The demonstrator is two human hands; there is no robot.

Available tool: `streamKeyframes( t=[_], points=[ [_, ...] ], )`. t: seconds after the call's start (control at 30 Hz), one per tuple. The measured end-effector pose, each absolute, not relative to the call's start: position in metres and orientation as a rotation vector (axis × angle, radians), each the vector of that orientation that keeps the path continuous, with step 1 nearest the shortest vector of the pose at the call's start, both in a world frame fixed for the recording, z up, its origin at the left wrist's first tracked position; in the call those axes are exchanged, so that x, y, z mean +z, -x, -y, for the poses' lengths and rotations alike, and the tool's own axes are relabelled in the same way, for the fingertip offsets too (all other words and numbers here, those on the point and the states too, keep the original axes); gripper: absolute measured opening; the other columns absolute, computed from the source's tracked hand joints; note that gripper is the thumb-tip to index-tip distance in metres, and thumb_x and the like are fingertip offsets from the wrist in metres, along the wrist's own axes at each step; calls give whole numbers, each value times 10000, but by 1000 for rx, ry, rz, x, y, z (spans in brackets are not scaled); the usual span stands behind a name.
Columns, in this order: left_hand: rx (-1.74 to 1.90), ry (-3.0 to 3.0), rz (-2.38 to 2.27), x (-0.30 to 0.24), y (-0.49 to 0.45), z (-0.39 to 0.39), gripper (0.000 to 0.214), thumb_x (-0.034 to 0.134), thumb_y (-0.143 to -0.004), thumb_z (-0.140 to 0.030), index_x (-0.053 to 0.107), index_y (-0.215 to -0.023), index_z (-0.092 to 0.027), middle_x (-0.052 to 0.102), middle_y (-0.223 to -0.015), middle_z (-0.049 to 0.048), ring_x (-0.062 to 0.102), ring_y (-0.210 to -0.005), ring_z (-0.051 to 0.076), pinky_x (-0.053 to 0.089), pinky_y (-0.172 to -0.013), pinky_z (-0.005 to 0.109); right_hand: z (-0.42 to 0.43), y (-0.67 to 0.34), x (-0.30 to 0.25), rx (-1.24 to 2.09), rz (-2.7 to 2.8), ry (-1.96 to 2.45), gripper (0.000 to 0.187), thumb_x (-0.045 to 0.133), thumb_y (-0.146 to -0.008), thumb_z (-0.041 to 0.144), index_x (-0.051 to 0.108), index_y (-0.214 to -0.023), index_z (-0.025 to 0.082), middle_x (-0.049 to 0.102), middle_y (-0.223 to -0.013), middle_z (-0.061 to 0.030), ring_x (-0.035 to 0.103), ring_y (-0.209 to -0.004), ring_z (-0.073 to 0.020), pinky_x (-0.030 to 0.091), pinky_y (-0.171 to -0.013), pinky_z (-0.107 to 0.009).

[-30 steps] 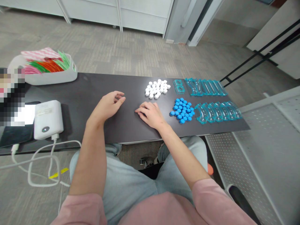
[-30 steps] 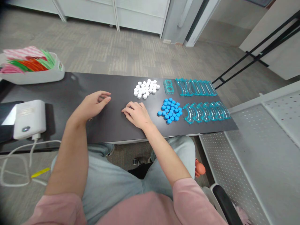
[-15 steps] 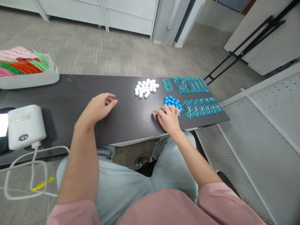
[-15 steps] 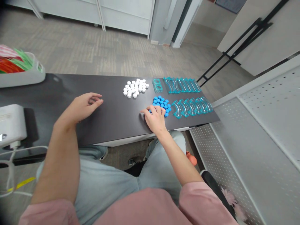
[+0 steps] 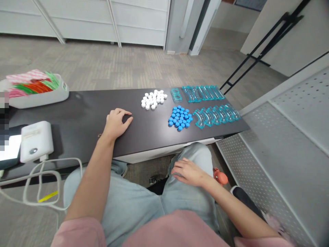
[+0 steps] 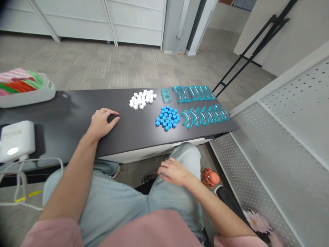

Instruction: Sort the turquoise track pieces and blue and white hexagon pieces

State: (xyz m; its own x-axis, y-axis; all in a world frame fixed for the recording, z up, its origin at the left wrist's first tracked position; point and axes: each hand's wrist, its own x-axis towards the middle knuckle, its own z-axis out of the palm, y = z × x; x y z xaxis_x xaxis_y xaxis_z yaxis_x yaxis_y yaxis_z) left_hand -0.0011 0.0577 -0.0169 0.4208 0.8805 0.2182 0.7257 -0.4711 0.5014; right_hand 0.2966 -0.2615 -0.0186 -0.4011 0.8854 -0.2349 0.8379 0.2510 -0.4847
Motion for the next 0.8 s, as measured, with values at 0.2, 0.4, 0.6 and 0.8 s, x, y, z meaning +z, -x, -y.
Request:
streamKeyframes(
  t=[0.2, 0.4, 0.6, 0.8],
  points=[
    [652, -2365, -1527, -10, -1, -49, 399, 633, -1010, -575, 761, -1236, -272, 684, -1412, 164, 548, -1421, 414, 411, -1249, 580, 281, -306, -48, 867, 2433, 1811, 178, 891, -842, 248, 746, -923, 313, 789, -1021, -94, 819, -1042, -343, 579, -914, -462],
    [596, -2366, -1672, -5, -5, -42, 590, 632, -992, -677, 674, -1377, -232, 623, -1519, 214, 508, -1467, 465, 377, -1262, 598, 284, -305, -45, 866, 2484, 1690, 270, 896, -897, 435, 789, -1088, 278, 809, -1104, -127, 819, -1050, -347, 596, -911, -456],
    [518, -2415, -1702, -9, -9, -42, 724, 563, -1007, -699, 602, -1533, -203, 562, -1706, 224, 455, -1605, 445, 323, -1336, 610, 287, -317, -45, 954, 2605, 1792, 442, 892, -936, 452, 825, -1279, 182, 825, -1263, -187, 805, -1172, -364, 602, -1033, -470],
    [417, -2414, -1759, -15, -9, -44, 788, 516, -1012, -710, 587, -1593, -181, 533, -1767, 214, 427, -1668, 426, 314, -1366, 617, 287, -317, -44, 968, 2613, 1824, 482, 834, -1016, 488, 801, -1393, 188, 816, -1345, -188, 803, -1214, -337, 597, -1064, -414]
  ],
)
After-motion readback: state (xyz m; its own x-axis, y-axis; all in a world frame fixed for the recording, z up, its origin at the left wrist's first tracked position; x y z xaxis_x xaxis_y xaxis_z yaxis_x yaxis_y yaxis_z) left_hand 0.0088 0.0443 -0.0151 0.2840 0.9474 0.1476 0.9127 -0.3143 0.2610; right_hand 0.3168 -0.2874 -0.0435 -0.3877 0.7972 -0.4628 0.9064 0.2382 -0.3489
